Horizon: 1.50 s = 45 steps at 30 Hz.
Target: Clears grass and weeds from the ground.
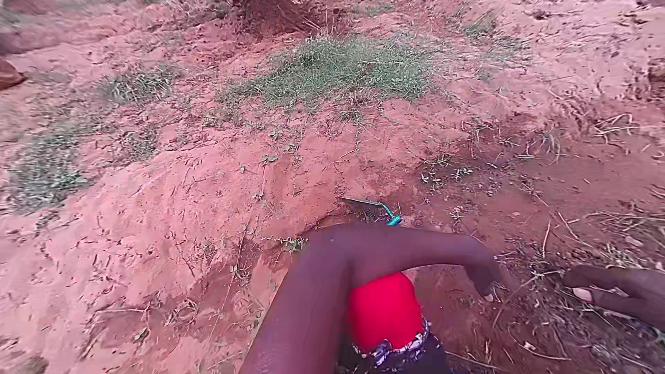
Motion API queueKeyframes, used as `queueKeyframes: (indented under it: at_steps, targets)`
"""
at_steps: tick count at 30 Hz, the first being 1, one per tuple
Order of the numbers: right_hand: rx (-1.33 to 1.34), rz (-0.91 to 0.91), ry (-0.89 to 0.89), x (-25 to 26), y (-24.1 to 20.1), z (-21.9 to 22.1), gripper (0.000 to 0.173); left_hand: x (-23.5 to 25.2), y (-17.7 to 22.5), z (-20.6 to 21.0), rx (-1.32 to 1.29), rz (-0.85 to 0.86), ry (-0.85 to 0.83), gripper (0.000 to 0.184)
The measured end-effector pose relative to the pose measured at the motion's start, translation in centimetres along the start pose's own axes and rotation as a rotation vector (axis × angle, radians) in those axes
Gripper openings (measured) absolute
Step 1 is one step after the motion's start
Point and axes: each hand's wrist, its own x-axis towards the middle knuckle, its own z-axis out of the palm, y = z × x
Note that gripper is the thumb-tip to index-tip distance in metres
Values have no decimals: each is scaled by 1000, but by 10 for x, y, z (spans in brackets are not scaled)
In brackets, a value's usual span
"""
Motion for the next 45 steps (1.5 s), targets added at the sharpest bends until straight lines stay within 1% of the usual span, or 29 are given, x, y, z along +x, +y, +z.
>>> queueKeyframes:
  at_steps: [1, 2, 4, 6, 8, 10, 12, 15, 18, 21, 23, 26, 27, 29, 30, 32, 34, 36, 37, 39, 41, 42, 44, 45]
  targets:
    - [24, 11, -13, 7, 19, 13, 34, 7, -3, -2, 5, 23, -63, 48]
    - [58, 46, -44, 11, 27, 25, 35, 19, -8, 0, -19, 34, -97, 55]
    - [113, 114, -109, 18, 30, 51, 39, 34, -14, 3, -114, 17, -151, 65]
    - [160, 158, -155, 23, 37, 86, 42, 43, -17, 7, -143, -4, -202, 68]
    - [218, 188, -173, 23, 46, 122, 44, 52, -25, 14, -155, 19, -227, 66]
    - [275, 244, -183, 15, 58, 146, 47, 64, -31, 18, -164, 55, -256, 67]
    - [377, 312, -99, 6, 75, 165, 43, 75, -35, 21, -150, 63, -285, 68]
    - [504, 520, 75, -7, 112, 182, 33, 88, -33, 22, -146, 41, -335, 68]
    - [455, 707, 196, -16, 174, 197, 27, 97, -34, 25, -160, 47, -361, 68]
    - [362, 847, 339, -27, 237, 203, 28, 102, -43, 28, -196, 81, -330, 67]
    - [358, 847, 372, -27, 263, 201, 28, 102, -52, 29, -193, 71, -297, 66]
    - [483, 796, 439, -13, 286, 206, 29, 101, -56, 25, -132, 9, -280, 67]
    - [525, 815, 438, -6, 287, 206, 29, 99, -53, 21, -106, -20, -289, 67]
    - [535, 928, 378, 9, 283, 205, 30, 92, -42, 12, -63, -55, -284, 67]
    - [525, 978, 338, 16, 284, 207, 33, 85, -35, 8, -19, -53, -262, 67]
    - [517, 1009, 307, 24, 292, 211, 36, 67, -16, 2, 138, -14, -154, 66]
    - [519, 958, 357, 29, 303, 216, 33, 45, 1, 4, 287, 91, 20, 61]
    - [520, 895, 400, 35, 315, 218, 29, 27, 16, 7, 341, 212, 127, 56]
    - [517, 863, 412, 37, 318, 218, 29, 22, 23, 8, 324, 264, 142, 55]
    - [498, 822, 407, 38, 321, 216, 29, 20, 31, 12, 283, 328, 142, 54]
    - [483, 800, 374, 38, 321, 215, 30, 31, 33, 20, 219, 319, 99, 56]
    - [478, 785, 374, 38, 323, 215, 29, 39, 32, 20, 183, 282, 27, 56]
    - [482, 733, 389, 35, 329, 220, 26, 57, 27, 13, 165, 161, -175, 58]
    - [501, 718, 383, 34, 329, 221, 27, 62, 23, 12, 187, 108, -223, 59]
